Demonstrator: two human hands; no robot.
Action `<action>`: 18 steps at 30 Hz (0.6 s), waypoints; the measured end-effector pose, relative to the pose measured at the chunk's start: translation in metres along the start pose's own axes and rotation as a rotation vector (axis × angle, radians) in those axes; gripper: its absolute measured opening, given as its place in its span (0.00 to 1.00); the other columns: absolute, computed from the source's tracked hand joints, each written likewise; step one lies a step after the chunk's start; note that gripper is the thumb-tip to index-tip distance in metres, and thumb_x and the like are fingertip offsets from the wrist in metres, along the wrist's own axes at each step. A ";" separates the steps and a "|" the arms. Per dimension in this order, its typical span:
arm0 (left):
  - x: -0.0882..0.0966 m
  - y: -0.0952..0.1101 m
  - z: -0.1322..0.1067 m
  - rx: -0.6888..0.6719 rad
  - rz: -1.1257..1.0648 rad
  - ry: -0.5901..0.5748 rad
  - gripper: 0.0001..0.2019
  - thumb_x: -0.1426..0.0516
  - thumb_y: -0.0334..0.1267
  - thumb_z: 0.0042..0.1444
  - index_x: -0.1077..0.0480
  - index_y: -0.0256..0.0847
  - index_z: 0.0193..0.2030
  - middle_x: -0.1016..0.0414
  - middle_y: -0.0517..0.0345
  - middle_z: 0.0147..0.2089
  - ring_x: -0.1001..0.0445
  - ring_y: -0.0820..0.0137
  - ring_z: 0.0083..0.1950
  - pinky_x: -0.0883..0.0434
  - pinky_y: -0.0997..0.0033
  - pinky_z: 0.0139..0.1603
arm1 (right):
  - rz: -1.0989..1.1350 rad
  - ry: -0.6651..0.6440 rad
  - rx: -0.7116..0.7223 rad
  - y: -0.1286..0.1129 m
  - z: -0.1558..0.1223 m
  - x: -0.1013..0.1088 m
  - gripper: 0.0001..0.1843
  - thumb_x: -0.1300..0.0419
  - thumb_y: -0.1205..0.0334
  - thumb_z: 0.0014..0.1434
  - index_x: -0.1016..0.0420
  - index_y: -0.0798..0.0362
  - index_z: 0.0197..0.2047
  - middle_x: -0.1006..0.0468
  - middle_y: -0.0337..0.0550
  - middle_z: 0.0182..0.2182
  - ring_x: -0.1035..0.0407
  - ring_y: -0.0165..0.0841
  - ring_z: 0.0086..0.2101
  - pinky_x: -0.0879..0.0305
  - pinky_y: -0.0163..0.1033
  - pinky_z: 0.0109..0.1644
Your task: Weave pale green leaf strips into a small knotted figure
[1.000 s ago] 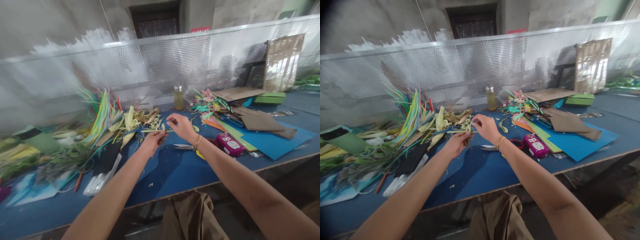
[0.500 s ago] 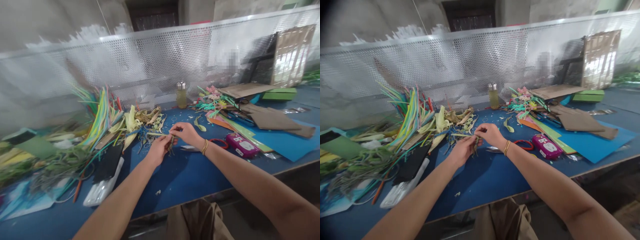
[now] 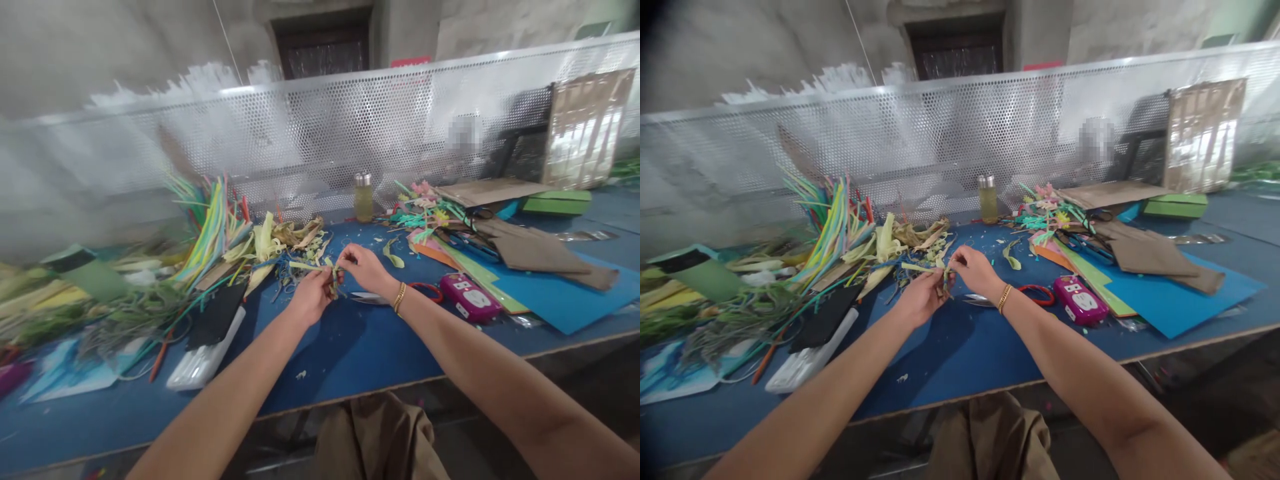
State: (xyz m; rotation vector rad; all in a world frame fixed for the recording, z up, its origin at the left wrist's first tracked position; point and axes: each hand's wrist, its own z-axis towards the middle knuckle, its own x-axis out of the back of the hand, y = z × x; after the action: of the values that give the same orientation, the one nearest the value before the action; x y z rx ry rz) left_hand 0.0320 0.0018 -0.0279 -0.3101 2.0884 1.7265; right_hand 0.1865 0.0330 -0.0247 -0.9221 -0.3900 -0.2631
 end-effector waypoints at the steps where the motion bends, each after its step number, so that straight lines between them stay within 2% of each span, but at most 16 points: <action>1: 0.000 0.000 0.000 -0.007 0.027 -0.009 0.13 0.31 0.40 0.43 0.27 0.38 0.33 0.24 0.58 0.30 0.26 0.72 0.32 0.37 0.76 0.27 | -0.011 -0.005 0.024 0.000 -0.001 0.000 0.05 0.43 0.64 0.59 0.31 0.53 0.31 0.26 0.37 0.27 0.32 0.29 0.30 0.39 0.35 0.37; 5: 0.005 -0.001 0.001 -0.059 0.171 -0.031 0.18 0.27 0.40 0.34 0.24 0.36 0.33 0.25 0.58 0.28 0.31 0.74 0.28 0.40 0.76 0.27 | -0.041 -0.020 0.068 -0.002 -0.002 0.001 0.05 0.41 0.64 0.58 0.29 0.54 0.31 0.25 0.38 0.29 0.32 0.29 0.31 0.38 0.35 0.38; 9: 0.015 -0.001 0.004 -0.103 0.330 -0.086 0.16 0.29 0.44 0.37 0.23 0.36 0.30 0.28 0.60 0.24 0.38 0.77 0.24 0.46 0.76 0.24 | 0.025 -0.066 0.060 -0.005 -0.002 0.003 0.04 0.40 0.64 0.57 0.28 0.54 0.30 0.23 0.40 0.31 0.30 0.30 0.34 0.37 0.36 0.41; 13: 0.020 -0.002 0.004 -0.127 0.439 -0.122 0.14 0.30 0.44 0.39 0.22 0.36 0.27 0.27 0.58 0.25 0.38 0.77 0.24 0.47 0.74 0.24 | 0.105 -0.133 0.033 -0.008 -0.002 0.005 0.05 0.38 0.63 0.56 0.26 0.54 0.30 0.21 0.41 0.31 0.29 0.31 0.33 0.35 0.37 0.41; 18: 0.018 -0.004 0.003 -0.115 0.414 -0.128 0.14 0.31 0.47 0.42 0.21 0.37 0.30 0.25 0.57 0.25 0.38 0.76 0.24 0.46 0.74 0.25 | 0.110 -0.066 -0.017 -0.006 -0.002 0.003 0.06 0.36 0.60 0.53 0.24 0.54 0.29 0.21 0.41 0.29 0.29 0.30 0.31 0.34 0.37 0.38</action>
State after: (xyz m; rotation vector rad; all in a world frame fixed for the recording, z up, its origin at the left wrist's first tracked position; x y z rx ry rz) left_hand 0.0180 0.0059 -0.0396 0.2143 2.0672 2.0398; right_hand 0.1875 0.0278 -0.0200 -0.9670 -0.3972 -0.1354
